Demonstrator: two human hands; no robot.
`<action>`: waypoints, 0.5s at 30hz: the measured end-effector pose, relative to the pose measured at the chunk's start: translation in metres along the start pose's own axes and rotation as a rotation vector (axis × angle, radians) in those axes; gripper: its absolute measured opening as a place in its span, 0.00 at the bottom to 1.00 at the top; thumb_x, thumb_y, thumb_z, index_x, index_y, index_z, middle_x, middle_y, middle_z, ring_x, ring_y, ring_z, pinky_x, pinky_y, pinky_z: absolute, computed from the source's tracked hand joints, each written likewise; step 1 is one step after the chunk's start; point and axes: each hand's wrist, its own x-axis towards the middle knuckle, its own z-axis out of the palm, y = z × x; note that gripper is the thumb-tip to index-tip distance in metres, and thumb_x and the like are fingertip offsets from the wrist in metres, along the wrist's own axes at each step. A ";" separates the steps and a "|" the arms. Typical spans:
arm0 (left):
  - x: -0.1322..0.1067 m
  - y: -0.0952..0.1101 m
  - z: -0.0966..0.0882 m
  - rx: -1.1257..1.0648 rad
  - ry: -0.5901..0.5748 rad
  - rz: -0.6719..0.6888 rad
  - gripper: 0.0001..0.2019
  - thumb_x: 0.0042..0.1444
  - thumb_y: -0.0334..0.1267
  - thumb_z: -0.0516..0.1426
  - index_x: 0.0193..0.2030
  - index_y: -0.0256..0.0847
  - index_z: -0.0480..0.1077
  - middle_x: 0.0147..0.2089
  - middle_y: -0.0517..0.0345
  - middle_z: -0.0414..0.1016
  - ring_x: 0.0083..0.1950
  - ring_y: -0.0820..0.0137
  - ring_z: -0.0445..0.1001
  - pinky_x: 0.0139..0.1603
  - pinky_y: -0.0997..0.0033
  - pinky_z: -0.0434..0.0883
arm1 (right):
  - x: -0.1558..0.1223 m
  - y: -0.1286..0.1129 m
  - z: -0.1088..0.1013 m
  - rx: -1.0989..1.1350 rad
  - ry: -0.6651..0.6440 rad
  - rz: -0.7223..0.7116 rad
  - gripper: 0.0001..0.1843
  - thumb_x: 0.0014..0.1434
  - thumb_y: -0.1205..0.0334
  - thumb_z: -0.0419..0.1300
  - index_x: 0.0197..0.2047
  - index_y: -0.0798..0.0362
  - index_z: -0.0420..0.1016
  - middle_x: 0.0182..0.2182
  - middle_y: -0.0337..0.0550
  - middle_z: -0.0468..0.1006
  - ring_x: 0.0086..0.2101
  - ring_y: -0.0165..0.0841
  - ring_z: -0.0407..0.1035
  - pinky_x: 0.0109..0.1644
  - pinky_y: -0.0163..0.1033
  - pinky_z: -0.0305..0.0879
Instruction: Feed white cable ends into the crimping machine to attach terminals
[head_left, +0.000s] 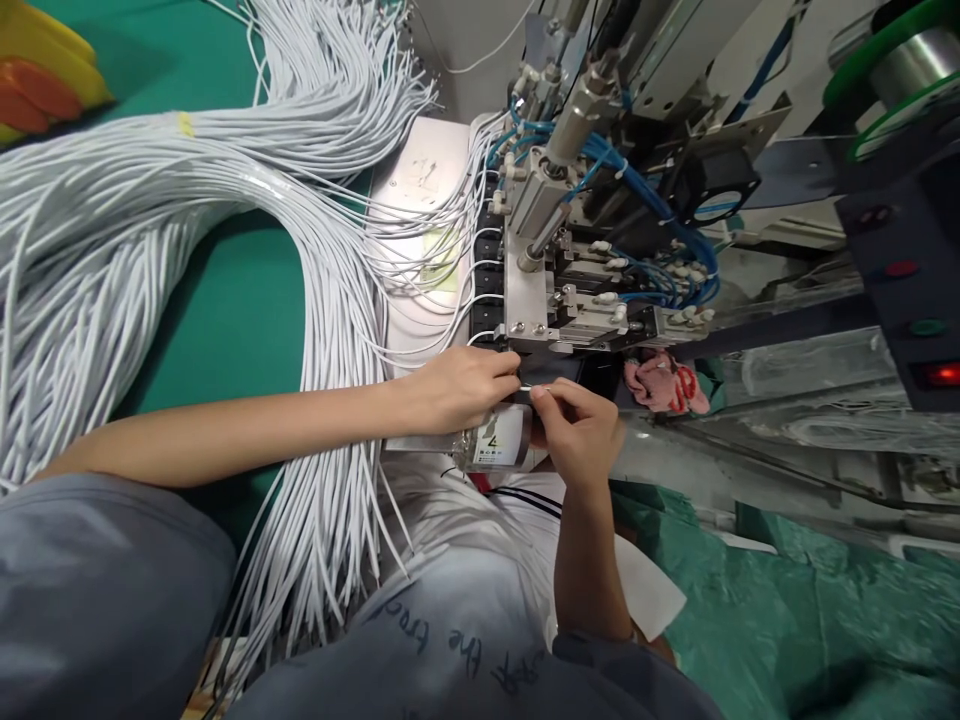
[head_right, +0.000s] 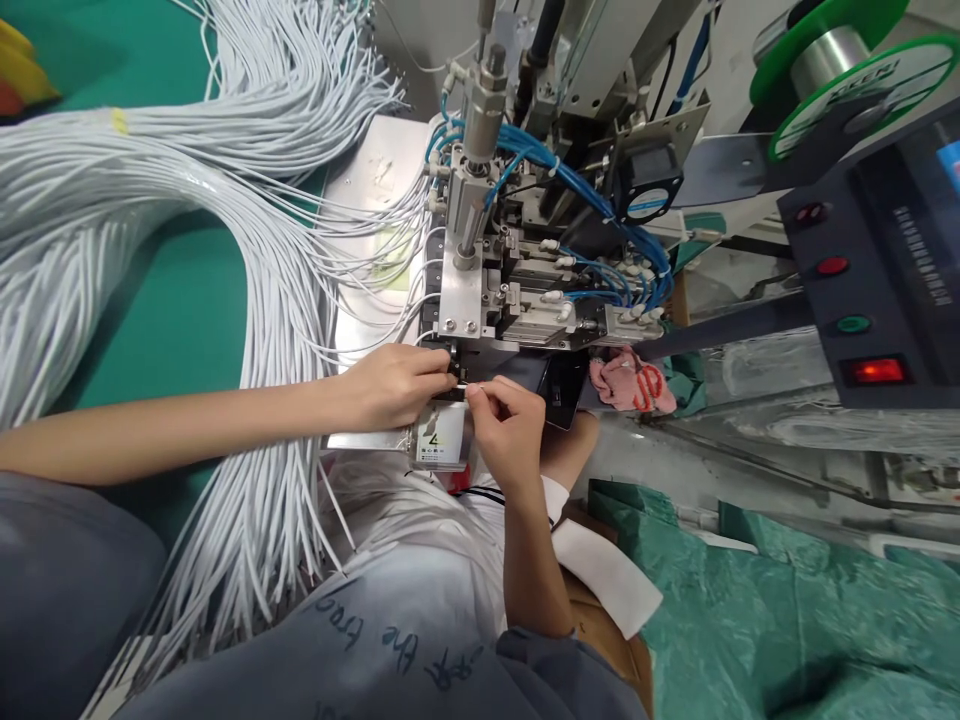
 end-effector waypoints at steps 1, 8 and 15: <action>0.001 -0.001 -0.001 -0.106 -0.008 -0.035 0.11 0.60 0.30 0.49 0.34 0.34 0.72 0.32 0.54 0.69 0.29 0.74 0.68 0.27 0.74 0.62 | 0.000 0.001 0.002 0.036 0.020 0.009 0.17 0.56 0.62 0.59 0.17 0.55 0.65 0.16 0.33 0.56 0.20 0.25 0.52 0.23 0.34 0.47; 0.006 -0.004 -0.007 -0.438 -0.058 -0.093 0.13 0.62 0.32 0.49 0.35 0.33 0.74 0.29 0.55 0.69 0.29 0.75 0.68 0.30 0.76 0.65 | -0.002 0.012 0.020 0.196 0.139 0.079 0.17 0.57 0.58 0.58 0.20 0.55 0.66 0.18 0.34 0.57 0.21 0.26 0.51 0.24 0.35 0.48; 0.006 -0.009 -0.003 -0.072 -0.196 -0.164 0.15 0.62 0.31 0.47 0.32 0.33 0.73 0.33 0.53 0.70 0.24 0.76 0.66 0.22 0.74 0.60 | 0.009 0.047 0.023 0.243 0.002 0.197 0.17 0.61 0.52 0.51 0.26 0.53 0.66 0.19 0.34 0.59 0.22 0.27 0.54 0.26 0.34 0.51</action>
